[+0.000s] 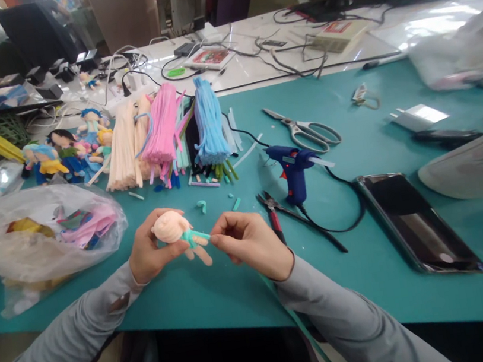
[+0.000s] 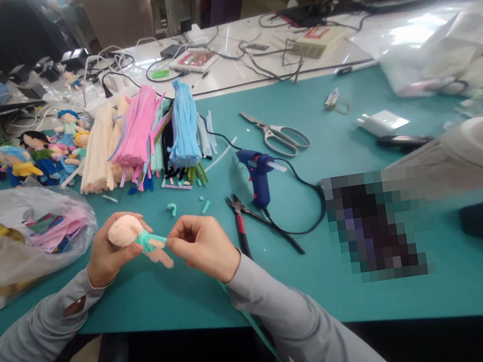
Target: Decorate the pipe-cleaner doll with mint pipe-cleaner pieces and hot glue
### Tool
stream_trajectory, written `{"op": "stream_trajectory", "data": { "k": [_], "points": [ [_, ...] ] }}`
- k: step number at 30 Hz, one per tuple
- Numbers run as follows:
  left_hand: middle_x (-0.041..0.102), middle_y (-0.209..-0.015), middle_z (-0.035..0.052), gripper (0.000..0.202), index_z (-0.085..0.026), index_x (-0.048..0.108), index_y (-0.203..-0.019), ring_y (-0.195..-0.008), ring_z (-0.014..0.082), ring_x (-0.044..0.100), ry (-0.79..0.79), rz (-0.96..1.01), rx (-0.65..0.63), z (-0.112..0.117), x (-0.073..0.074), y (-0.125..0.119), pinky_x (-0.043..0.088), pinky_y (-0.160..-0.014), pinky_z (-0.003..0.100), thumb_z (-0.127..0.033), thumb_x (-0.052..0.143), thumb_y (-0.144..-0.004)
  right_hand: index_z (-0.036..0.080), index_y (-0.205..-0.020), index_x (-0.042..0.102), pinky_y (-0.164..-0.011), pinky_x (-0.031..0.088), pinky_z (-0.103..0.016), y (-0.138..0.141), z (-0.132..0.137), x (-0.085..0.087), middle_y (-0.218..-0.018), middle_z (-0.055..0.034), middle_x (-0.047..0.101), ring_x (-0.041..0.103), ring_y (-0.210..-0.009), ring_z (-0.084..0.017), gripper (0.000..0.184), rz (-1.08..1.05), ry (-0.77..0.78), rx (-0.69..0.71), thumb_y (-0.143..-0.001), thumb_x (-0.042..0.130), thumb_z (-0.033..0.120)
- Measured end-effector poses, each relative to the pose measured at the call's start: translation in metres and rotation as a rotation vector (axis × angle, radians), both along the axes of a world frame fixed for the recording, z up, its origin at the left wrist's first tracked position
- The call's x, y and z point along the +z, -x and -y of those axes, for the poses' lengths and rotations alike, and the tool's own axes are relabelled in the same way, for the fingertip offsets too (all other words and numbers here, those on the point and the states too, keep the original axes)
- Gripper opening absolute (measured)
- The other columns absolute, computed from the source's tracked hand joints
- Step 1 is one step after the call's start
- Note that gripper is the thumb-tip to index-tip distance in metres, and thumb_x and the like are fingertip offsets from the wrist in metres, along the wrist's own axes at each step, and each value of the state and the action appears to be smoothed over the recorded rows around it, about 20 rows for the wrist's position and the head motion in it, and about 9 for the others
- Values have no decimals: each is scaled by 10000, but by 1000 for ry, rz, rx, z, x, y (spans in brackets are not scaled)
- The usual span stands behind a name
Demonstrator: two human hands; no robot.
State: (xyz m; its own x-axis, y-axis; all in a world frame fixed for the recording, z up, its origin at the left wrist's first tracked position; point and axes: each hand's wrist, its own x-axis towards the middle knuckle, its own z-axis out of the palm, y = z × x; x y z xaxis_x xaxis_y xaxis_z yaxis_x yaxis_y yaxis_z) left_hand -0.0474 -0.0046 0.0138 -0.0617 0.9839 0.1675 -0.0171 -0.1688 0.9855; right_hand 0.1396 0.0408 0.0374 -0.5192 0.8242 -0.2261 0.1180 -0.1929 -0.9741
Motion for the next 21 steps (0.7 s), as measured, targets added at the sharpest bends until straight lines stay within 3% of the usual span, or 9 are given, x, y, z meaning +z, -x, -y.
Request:
{"op": "stream_trajectory", "data": {
  "k": [7,12,21],
  "points": [
    [685,-772,38,413,-167,635,-973,-608,154,630,24,18,-22,0,0,0,519,-553,258,-321,814,-635,181,-574,546,-331,268,-186,0,-2,-1,-428,76,452,359,-350,-46,109,-11,-16,10,-633,579,267],
    [687,-814,49,432,-157,648,-994,-704,176,635,67,42,-24,-2,-4,2,517,-638,279,-318,816,-630,182,-578,547,-345,269,-194,1,-3,-3,-452,71,464,364,-368,-47,107,5,-11,0,-617,561,281],
    [680,-926,65,447,-173,595,-1160,-808,203,638,61,161,-155,-2,-13,5,512,-710,313,-318,689,-748,187,-568,531,-373,256,-198,2,-4,-5,-427,80,431,341,-380,-47,104,41,-41,-13,-612,535,282]
  ]
}}
